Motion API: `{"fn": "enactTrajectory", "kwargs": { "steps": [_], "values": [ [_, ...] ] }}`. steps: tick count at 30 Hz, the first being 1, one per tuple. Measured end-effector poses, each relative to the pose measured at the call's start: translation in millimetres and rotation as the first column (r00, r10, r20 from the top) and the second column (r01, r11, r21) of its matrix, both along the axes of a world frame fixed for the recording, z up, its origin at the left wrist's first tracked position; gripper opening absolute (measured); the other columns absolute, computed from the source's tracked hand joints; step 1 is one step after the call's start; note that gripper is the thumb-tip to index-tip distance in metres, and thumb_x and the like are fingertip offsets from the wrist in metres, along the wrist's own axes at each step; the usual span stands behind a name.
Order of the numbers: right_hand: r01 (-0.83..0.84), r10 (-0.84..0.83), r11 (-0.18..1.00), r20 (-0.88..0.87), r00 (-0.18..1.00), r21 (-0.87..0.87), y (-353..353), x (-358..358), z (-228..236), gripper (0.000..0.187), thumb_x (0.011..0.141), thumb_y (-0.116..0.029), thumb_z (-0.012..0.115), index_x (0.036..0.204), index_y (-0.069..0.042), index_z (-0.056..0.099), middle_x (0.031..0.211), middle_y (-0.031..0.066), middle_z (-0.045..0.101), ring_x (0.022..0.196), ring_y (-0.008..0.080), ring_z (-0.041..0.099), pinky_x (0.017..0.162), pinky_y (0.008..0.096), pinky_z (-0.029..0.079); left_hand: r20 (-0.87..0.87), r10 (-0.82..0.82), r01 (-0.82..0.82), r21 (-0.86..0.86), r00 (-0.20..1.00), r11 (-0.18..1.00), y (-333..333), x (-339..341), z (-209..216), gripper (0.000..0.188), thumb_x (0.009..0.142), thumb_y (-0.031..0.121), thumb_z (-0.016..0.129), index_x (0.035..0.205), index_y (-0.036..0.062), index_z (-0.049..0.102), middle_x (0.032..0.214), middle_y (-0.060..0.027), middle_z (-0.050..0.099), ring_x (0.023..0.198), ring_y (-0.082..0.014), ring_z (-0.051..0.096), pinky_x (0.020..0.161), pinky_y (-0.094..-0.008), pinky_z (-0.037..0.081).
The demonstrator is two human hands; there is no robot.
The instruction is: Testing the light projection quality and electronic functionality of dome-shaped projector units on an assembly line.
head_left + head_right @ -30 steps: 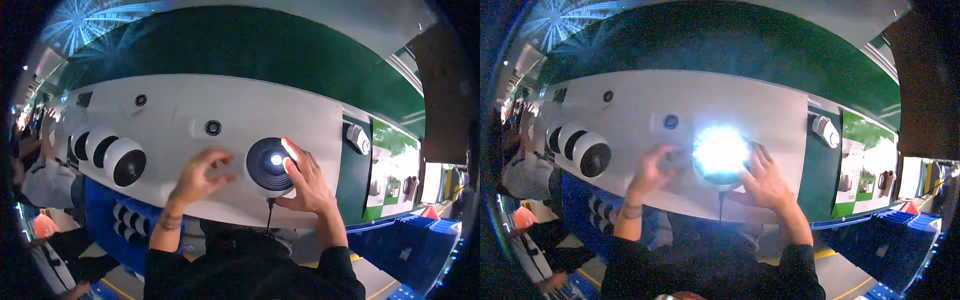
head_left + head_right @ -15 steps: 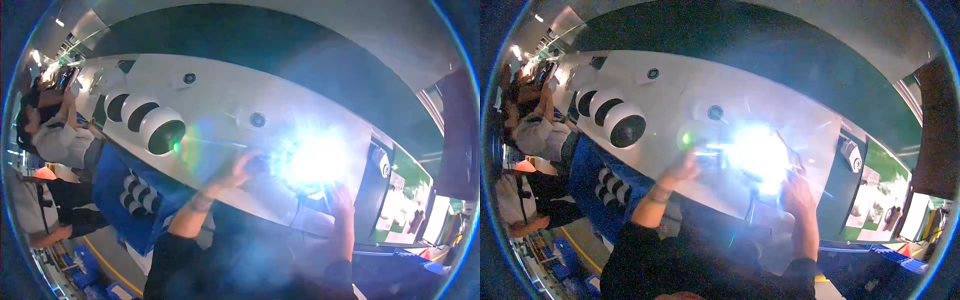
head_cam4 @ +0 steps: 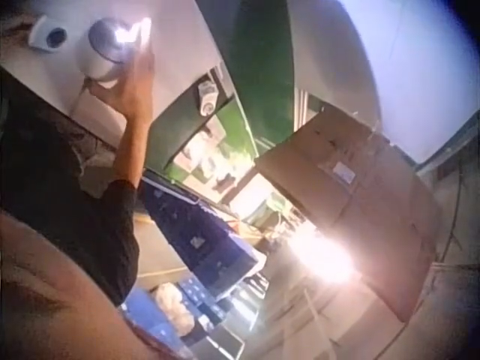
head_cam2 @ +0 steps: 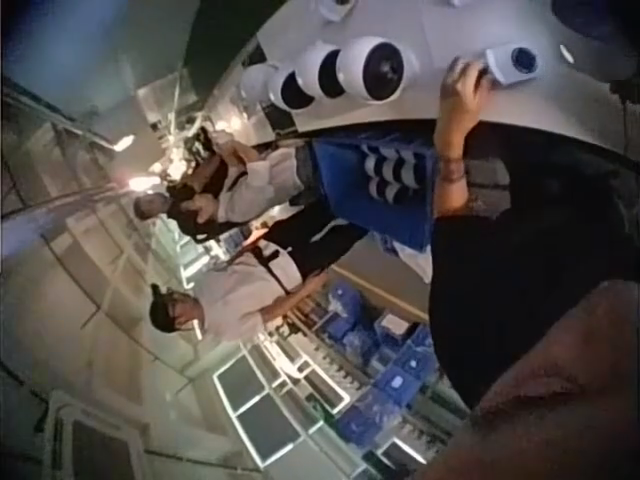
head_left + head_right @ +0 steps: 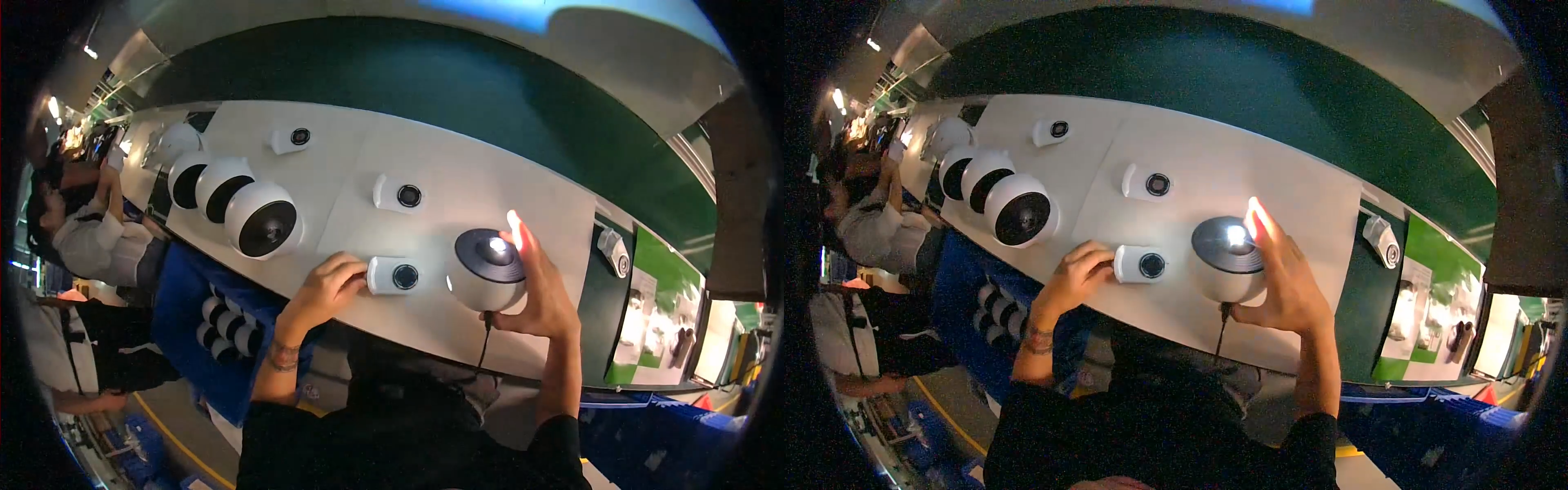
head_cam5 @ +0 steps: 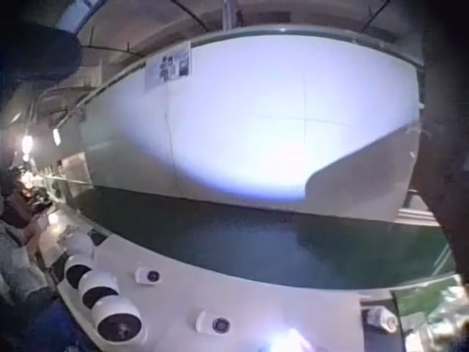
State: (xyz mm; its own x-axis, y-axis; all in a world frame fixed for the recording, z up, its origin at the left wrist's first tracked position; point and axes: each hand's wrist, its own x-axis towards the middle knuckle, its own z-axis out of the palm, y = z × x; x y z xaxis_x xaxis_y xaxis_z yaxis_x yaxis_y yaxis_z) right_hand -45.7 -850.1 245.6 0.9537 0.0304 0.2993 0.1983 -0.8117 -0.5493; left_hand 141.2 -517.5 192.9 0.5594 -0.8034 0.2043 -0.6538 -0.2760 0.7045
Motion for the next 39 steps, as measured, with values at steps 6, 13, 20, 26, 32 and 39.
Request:
{"fn": "enactTrajectory", "kwargs": {
  "steps": [6,13,20,26,32,39],
  "values": [
    [0.044,-0.029,0.979,-0.079,0.996,0.198,-7,-3,-8,0.133,0.058,-0.028,0.09,0.167,-0.006,0.016,0.157,0.0307,0.043,0.136,0.046,0.054,0.112,0.0496,0.047,0.17,0.167,-0.162,-0.041,0.971,0.986,-20,18,19,0.023,0.089,0.006,0.072,0.11,-0.0007,0.066,0.101,-0.0181,0.065,0.088,-0.0373,0.067,0.078,-0.0447,0.055],
    [0.033,-0.016,0.927,-0.05,0.999,0.374,-14,-2,-18,0.14,0.06,-0.033,0.095,0.167,0.0,0.011,0.16,0.0313,0.041,0.128,0.0374,0.063,0.112,0.0454,0.044,0.196,0.046,-0.067,0.105,0.98,0.992,-97,81,2,0.05,0.089,0.018,0.08,0.136,0.0108,0.065,0.14,-0.0151,0.057,0.108,-0.0314,0.066,0.092,-0.0383,0.055],
    [0.028,-0.014,0.916,-0.039,0.999,0.4,-14,-4,-24,0.138,0.06,-0.032,0.094,0.168,-0.004,0.012,0.163,0.0299,0.036,0.132,0.0391,0.06,0.113,0.0466,0.044,0.034,-0.011,0.007,0.124,0.999,0.992,-61,61,17,0.051,0.09,0.027,0.08,0.136,0.0091,0.068,0.142,-0.0143,0.06,0.118,-0.0291,0.064,0.101,-0.039,0.052],
    [0.008,-0.002,0.937,-0.018,1.0,0.348,-16,-3,-24,0.137,0.061,-0.034,0.094,0.167,-0.004,0.012,0.167,0.0296,0.028,0.132,0.0424,0.06,0.113,0.0486,0.045,-0.269,-0.193,0.203,0.009,0.944,0.979,-43,-3,43,0.052,0.098,0.04,0.073,0.134,0.0029,0.069,0.13,-0.0134,0.067,0.115,-0.025,0.065,0.099,-0.0388,0.052],
    [0.016,0.019,0.897,-0.076,0.997,0.441,-14,-5,-25,0.136,0.064,-0.038,0.094,0.166,-0.001,0.012,0.168,0.0309,0.024,0.136,0.041,0.057,0.113,0.0474,0.046,-0.504,-0.02,0.145,0.21,0.864,0.967,-71,-23,30,0.062,0.104,0.051,0.06,0.143,0.0023,0.062,0.136,-0.0149,0.066,0.112,-0.0235,0.065,0.096,-0.0373,0.052],
    [0.027,-0.033,0.96,0.019,0.999,0.279,-13,-8,-16,0.133,0.07,-0.043,0.094,0.165,0.002,0.013,0.166,0.0317,0.027,0.139,0.0458,0.053,0.117,0.0493,0.042,-0.579,-0.209,0.064,-0.261,0.788,0.963,-132,-72,10,0.118,0.094,0.052,0.076,0.162,-0.0091,0.002,0.151,-0.0289,0.045,0.135,-0.0323,0.055,0.111,-0.0398,0.048]
  ]
}}
